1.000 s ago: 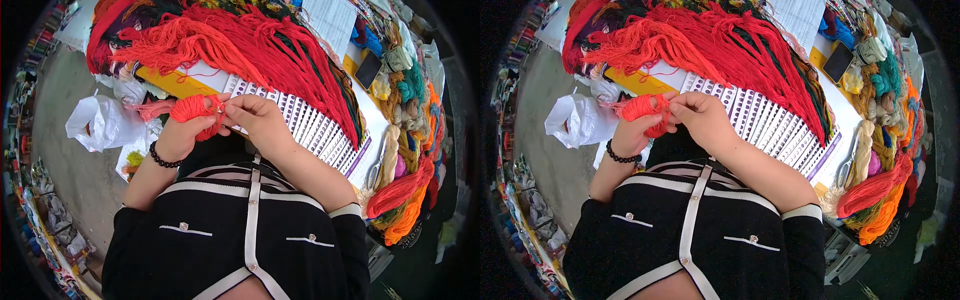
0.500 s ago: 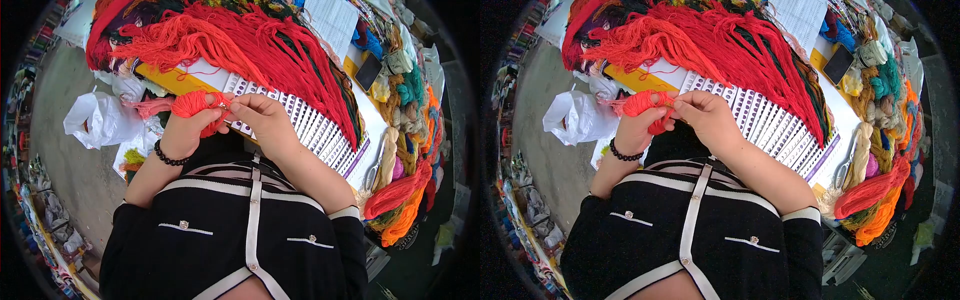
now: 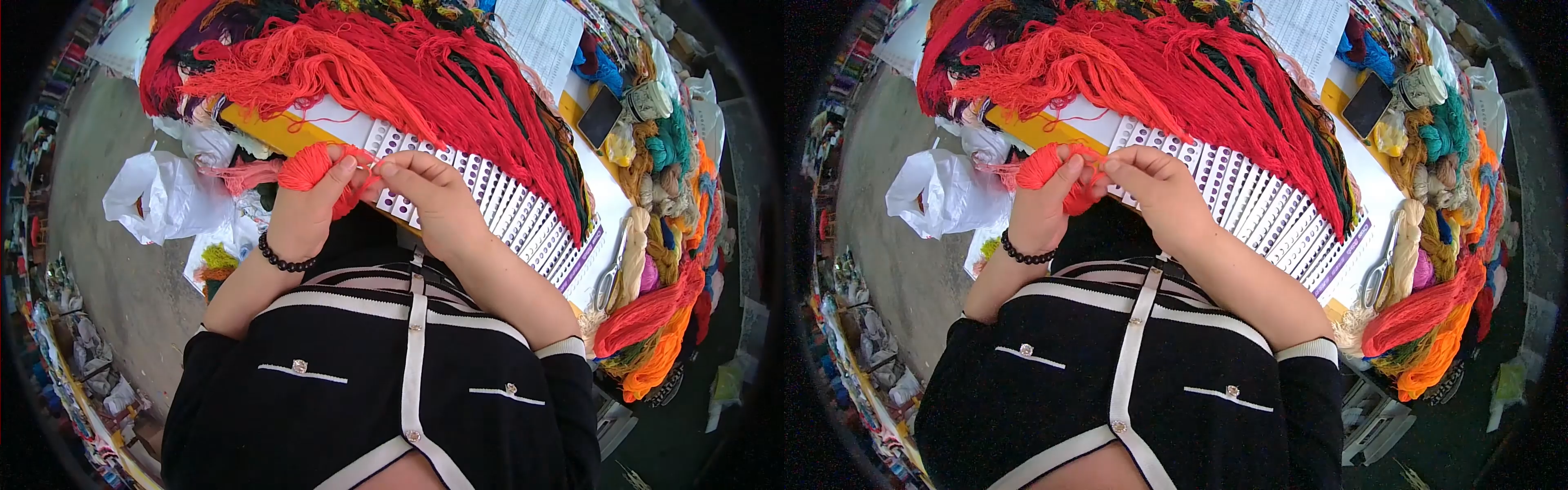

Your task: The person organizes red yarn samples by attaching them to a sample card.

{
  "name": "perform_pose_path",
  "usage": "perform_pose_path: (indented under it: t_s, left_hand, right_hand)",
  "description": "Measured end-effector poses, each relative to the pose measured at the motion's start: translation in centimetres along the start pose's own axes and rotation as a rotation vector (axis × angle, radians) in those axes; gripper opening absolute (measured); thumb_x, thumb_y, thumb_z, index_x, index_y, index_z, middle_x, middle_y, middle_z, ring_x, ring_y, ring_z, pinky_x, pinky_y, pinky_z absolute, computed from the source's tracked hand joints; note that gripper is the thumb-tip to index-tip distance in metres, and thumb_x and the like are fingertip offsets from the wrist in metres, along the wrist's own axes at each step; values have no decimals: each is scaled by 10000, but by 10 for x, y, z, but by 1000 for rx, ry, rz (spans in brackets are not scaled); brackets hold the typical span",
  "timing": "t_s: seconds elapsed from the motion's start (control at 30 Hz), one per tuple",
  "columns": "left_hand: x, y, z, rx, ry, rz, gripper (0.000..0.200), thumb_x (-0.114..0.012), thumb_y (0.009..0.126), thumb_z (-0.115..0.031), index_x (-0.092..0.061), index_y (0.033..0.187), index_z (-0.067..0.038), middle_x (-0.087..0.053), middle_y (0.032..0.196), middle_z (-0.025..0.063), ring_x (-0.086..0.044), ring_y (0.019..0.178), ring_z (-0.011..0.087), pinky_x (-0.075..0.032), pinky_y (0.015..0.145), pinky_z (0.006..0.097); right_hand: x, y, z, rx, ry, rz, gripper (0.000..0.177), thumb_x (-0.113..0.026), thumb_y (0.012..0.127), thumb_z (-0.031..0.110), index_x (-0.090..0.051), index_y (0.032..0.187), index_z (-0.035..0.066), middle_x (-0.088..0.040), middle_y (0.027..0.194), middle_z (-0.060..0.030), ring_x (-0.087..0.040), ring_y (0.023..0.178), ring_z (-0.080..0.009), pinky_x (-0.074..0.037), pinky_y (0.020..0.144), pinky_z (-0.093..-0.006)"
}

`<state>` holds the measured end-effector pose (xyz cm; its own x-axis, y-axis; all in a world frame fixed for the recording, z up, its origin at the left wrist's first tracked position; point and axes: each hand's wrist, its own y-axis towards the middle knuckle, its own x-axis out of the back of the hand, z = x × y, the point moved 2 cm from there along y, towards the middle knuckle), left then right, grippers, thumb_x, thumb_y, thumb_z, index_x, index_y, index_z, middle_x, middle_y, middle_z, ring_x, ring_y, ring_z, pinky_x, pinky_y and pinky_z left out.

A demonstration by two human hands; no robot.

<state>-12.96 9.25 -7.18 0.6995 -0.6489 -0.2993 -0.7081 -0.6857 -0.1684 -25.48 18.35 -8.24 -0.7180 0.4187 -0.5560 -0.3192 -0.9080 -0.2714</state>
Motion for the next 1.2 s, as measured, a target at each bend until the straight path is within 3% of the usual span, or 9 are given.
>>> perform_pose_path:
  t_s: [0.07,0.13,0.27,0.33,0.53,0.6,0.83,1.13,1.2]
  left_hand:
    - [2,3,0,-67,-169,48,221,-470,924,-122,-559,1045,41,-646,862,114,-622,794,161,-486,748,267]
    - [7,1,-2,-14,-237,85,243,-465,915,-99,-536,1097,45,-636,930,127,-621,830,175,-480,788,285]
    - [-3,-4,-2,8,-168,228,350,-451,891,-33,-466,1231,46,-584,1126,127,-614,890,186,-470,842,306]
    - [-4,-3,7,-47,-58,126,379,-440,884,-16,-453,1260,25,-581,1114,87,-609,870,165,-472,824,278]
    - [-2,-7,4,68,143,235,403,-462,872,-47,-466,1272,-1,-585,1078,74,-595,814,135,-478,685,229]
    - [0,-7,4,95,143,211,382,-450,880,-32,-494,1259,-18,-587,1069,70,-554,675,107,-464,567,205]
    - [-5,-6,5,104,-103,189,423,-412,869,-38,-431,1284,45,-578,1134,110,-610,836,157,-486,565,223]
    - [-8,-6,8,69,85,208,418,-421,881,-31,-448,1298,-13,-586,1081,73,-566,767,110,-471,569,205]
    - [-10,-7,6,60,133,180,410,-433,879,-35,-464,1287,-13,-601,1045,47,-530,650,71,-433,534,188]
  right_hand:
    - [7,4,0,2,88,-45,151,-576,877,132,-614,931,-4,-636,802,-46,-579,699,-122,-460,742,-264]
    - [12,6,5,-63,482,52,170,-576,875,156,-617,951,9,-632,785,-26,-557,676,-105,-454,709,-266]
    - [7,0,3,-92,196,115,155,-586,865,134,-619,940,2,-611,734,-20,-563,665,-108,-457,673,-254]
    - [-8,-3,5,-62,-47,62,140,-604,853,114,-628,921,-6,-600,705,-24,-567,646,-109,-459,640,-236]
    - [-5,-2,1,-66,-36,102,123,-589,862,77,-632,909,-29,-634,762,-64,-581,671,-98,-467,656,-214]
    - [-8,-4,5,-48,-20,99,125,-582,868,76,-629,907,-34,-637,775,-71,-587,686,-101,-473,669,-218]
    - [-5,-4,3,-48,-41,43,140,-589,867,77,-624,923,-47,-645,822,-82,-599,725,-107,-482,702,-228]
    - [-5,-5,5,-32,-147,29,138,-600,848,63,-622,908,-59,-646,818,-95,-597,700,-116,-490,677,-242]
    - [-5,-5,4,-52,-105,28,139,-604,843,62,-621,910,-58,-646,815,-94,-596,697,-115,-491,680,-242]
